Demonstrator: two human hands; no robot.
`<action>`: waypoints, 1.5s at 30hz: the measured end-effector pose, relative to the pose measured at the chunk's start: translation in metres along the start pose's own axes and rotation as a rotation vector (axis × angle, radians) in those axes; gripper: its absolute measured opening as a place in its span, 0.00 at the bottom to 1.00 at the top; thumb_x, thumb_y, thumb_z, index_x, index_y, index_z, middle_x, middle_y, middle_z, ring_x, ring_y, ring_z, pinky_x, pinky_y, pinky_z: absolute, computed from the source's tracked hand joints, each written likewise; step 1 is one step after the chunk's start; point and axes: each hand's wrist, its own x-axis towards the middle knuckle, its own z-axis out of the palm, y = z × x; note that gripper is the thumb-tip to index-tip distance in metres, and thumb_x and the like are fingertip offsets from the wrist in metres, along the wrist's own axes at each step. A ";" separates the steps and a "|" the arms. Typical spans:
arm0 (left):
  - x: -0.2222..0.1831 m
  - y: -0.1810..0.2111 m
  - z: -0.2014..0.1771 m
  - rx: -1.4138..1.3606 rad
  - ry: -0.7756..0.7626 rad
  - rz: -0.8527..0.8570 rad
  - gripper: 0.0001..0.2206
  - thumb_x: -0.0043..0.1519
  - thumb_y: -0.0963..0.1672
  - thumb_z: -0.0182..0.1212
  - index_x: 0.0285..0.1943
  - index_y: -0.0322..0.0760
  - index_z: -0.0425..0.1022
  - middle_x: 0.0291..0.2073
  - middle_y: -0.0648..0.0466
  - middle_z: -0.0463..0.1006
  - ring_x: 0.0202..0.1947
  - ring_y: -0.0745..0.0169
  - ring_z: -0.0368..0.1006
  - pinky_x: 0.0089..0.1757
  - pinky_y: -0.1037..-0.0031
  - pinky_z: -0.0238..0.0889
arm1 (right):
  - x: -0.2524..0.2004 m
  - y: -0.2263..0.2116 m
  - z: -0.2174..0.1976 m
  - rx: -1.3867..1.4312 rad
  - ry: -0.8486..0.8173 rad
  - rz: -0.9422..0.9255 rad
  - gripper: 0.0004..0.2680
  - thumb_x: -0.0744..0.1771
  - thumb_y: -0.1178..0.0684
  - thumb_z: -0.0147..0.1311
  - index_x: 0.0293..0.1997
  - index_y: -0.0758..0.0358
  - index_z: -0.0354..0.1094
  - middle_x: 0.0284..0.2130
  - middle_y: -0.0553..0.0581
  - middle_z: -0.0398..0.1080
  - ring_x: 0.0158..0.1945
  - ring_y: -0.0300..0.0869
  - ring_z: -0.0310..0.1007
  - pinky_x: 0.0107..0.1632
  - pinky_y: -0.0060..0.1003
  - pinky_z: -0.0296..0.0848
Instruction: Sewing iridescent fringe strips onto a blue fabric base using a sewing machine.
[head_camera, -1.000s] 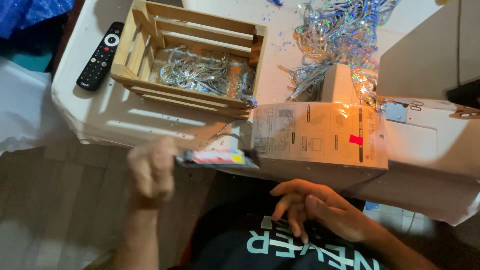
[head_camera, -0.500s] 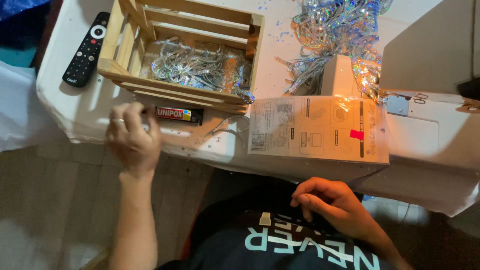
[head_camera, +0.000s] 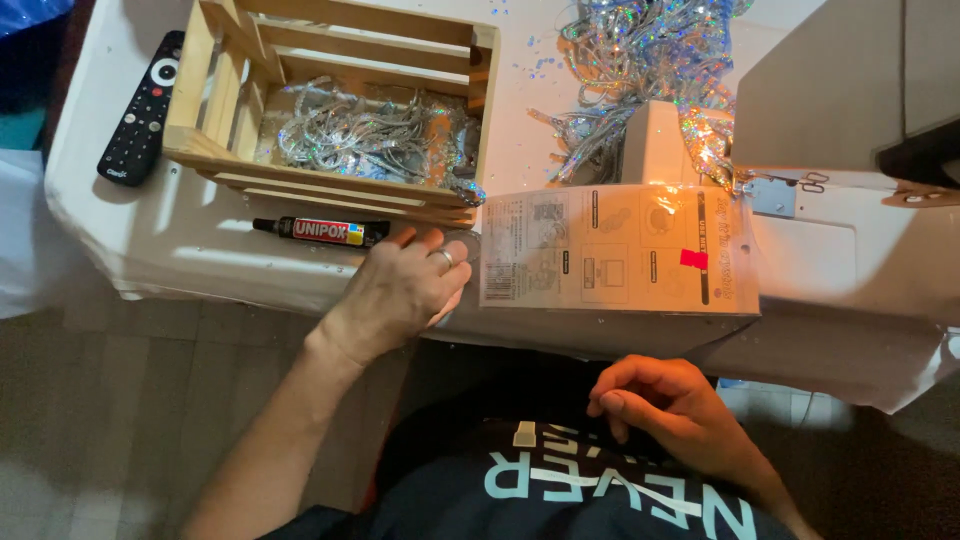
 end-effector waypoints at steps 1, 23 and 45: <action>-0.001 -0.002 -0.001 -0.022 0.011 -0.018 0.07 0.56 0.43 0.63 0.30 0.47 0.69 0.32 0.59 0.71 0.35 0.57 0.74 0.36 0.66 0.67 | 0.001 -0.002 0.000 -0.003 -0.033 -0.020 0.05 0.66 0.57 0.55 0.37 0.67 0.75 0.29 0.56 0.78 0.23 0.36 0.73 0.28 0.27 0.74; 0.080 0.062 -0.063 -0.274 0.557 0.241 0.04 0.62 0.38 0.67 0.38 0.34 0.76 0.34 0.54 0.70 0.31 0.63 0.68 0.34 0.70 0.69 | 0.024 -0.062 0.013 -0.727 0.475 -0.446 0.04 0.61 0.56 0.65 0.33 0.50 0.75 0.23 0.41 0.70 0.19 0.29 0.61 0.28 0.24 0.63; 0.192 0.071 0.027 -0.277 0.291 0.101 0.06 0.55 0.43 0.70 0.34 0.36 0.79 0.30 0.49 0.73 0.30 0.53 0.69 0.27 0.70 0.62 | 0.048 -0.016 -0.177 -2.037 0.517 -0.806 0.01 0.66 0.49 0.60 0.35 0.47 0.74 0.20 0.45 0.63 0.22 0.37 0.65 0.30 0.33 0.70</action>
